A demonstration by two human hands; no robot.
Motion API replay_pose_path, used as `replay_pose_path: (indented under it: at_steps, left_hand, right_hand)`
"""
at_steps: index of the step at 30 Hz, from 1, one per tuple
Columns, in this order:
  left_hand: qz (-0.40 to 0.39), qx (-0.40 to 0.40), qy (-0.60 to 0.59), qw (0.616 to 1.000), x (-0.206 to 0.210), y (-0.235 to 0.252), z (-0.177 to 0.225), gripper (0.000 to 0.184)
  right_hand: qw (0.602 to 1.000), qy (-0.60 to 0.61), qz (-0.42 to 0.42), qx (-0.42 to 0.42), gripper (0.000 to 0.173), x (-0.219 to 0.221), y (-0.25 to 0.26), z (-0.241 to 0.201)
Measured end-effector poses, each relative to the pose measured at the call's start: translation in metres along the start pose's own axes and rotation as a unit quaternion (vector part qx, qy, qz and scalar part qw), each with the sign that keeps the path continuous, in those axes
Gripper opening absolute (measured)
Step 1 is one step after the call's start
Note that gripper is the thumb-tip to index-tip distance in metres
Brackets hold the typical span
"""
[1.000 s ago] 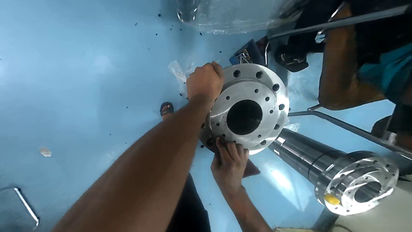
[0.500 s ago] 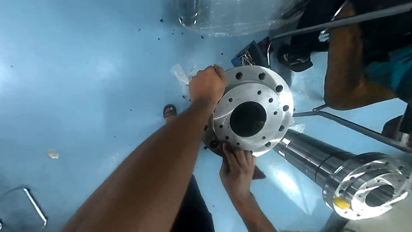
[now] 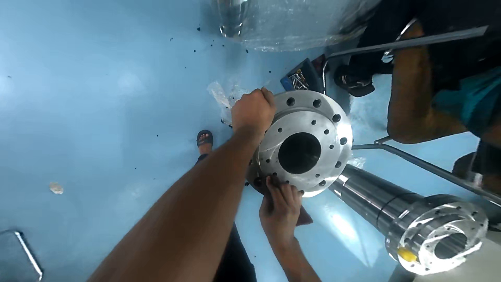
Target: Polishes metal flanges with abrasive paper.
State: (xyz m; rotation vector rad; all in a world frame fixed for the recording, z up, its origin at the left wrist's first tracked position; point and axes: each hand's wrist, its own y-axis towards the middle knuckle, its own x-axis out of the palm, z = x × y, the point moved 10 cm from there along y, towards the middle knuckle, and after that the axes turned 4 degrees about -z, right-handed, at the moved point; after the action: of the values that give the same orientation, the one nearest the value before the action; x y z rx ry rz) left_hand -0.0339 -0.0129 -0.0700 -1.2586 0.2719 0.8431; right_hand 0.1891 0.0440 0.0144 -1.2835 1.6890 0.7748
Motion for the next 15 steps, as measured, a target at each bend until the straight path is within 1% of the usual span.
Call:
replay_pose_path:
  at_steps: [4, 8, 10, 15]
  left_hand:
    - [0.004, 0.000, 0.006, 1.000, -0.001, 0.001, -0.001, 0.055]
    - [0.001, 0.001, 0.000, 1.000, 0.000, 0.001, -0.001, 0.054]
    - [0.003, 0.003, -0.002, 1.000, -0.001, 0.000, 0.000, 0.053]
    - [0.006, 0.006, 0.002, 1.000, 0.000, 0.001, 0.000, 0.054]
  right_hand:
    - [1.000, -0.006, -0.026, 0.010, 0.029, -0.001, -0.010, 0.009]
    - [1.000, -0.019, -0.008, 0.007, 0.027, -0.001, -0.005, 0.003]
    - [1.000, -0.015, 0.004, -0.003, 0.030, 0.001, 0.001, -0.004]
    - [1.000, -0.024, -0.013, 0.000, 0.030, 0.000, -0.010, 0.004]
